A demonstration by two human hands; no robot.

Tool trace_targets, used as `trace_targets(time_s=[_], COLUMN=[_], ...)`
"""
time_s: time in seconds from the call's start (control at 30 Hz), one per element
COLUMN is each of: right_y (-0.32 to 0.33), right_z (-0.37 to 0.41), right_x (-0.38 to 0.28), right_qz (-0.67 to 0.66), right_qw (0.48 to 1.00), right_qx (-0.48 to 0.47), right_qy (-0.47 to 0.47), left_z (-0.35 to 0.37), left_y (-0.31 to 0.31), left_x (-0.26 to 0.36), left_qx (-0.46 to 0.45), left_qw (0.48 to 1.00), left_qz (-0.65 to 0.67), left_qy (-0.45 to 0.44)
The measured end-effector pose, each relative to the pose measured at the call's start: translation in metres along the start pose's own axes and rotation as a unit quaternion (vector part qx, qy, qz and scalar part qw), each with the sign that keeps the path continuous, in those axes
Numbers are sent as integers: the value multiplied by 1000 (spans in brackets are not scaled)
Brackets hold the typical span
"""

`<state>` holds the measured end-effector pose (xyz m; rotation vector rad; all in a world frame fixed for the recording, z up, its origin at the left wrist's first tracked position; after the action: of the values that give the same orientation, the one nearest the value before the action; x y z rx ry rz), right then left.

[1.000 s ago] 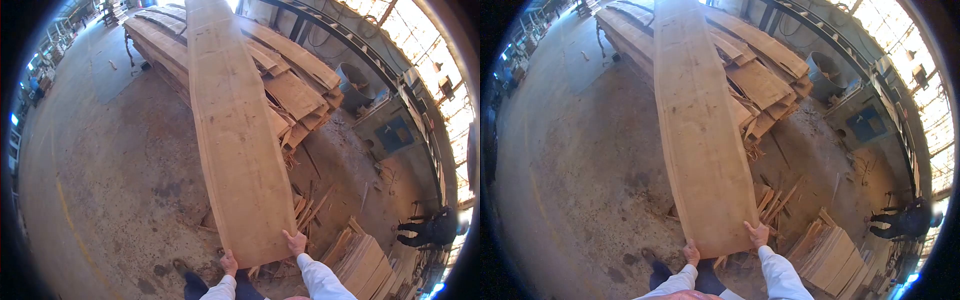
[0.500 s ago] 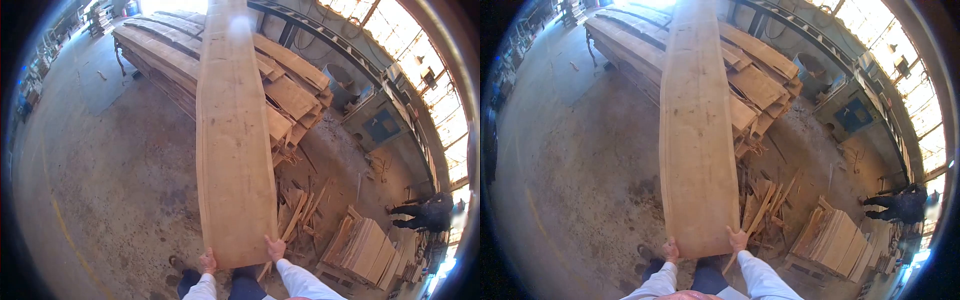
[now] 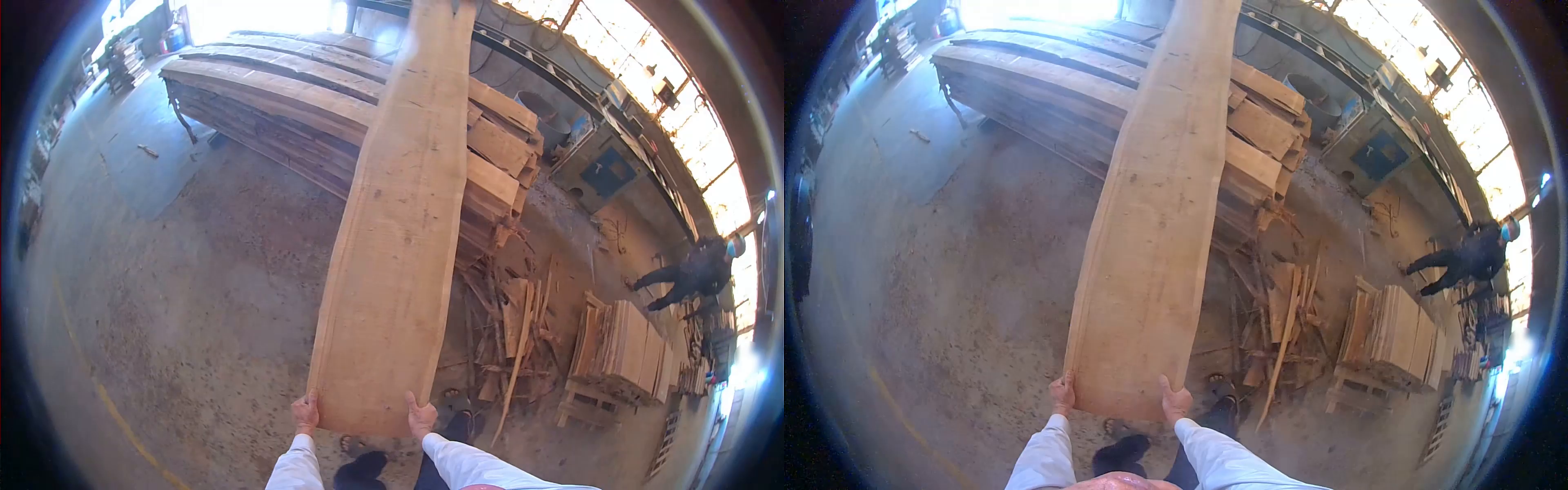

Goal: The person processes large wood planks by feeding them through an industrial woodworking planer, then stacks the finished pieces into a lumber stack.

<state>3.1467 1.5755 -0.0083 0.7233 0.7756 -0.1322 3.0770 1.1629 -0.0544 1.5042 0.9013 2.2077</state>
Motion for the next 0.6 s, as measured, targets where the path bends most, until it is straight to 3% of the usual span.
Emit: trace_targets(time_s=[0.2, 0.33, 0.4, 0.5, 0.6], right_y=[-102, -183, -227, -280, -346], right_z=[86, 136, 150, 184, 203], right_x=[5, 15, 2, -41, -93], right_qz=[-39, -22, -37, -116, -166], right_qw=[998, 996, 997, 984, 977], right_qx=[29, 17, 16, -37, -43], right_qy=[-26, -83, -70, -130, -123], left_z=[-71, -111, -147, -196, -268], left_y=[80, 154, 188, 244, 293], left_x=[-83, -101, -108, -105, -145], left_qx=[-62, -89, -90, -72, -130], left_qw=[995, 995, 995, 997, 980], left_qz=[-80, -26, 2, -8, -96], left_qy=[-16, 33, 34, 22, 119])
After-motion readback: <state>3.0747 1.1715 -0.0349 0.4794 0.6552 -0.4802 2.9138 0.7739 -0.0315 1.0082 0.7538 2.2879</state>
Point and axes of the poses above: each hand's wrist, its own z-axis away from the middle knuckle, its own y-axis out of the back of the hand, x = y × z, the point moved 10 cm from there along -z, towards the middle knuckle, and after that the axes turned 3 degrees about -z, right-handed, at the moved point
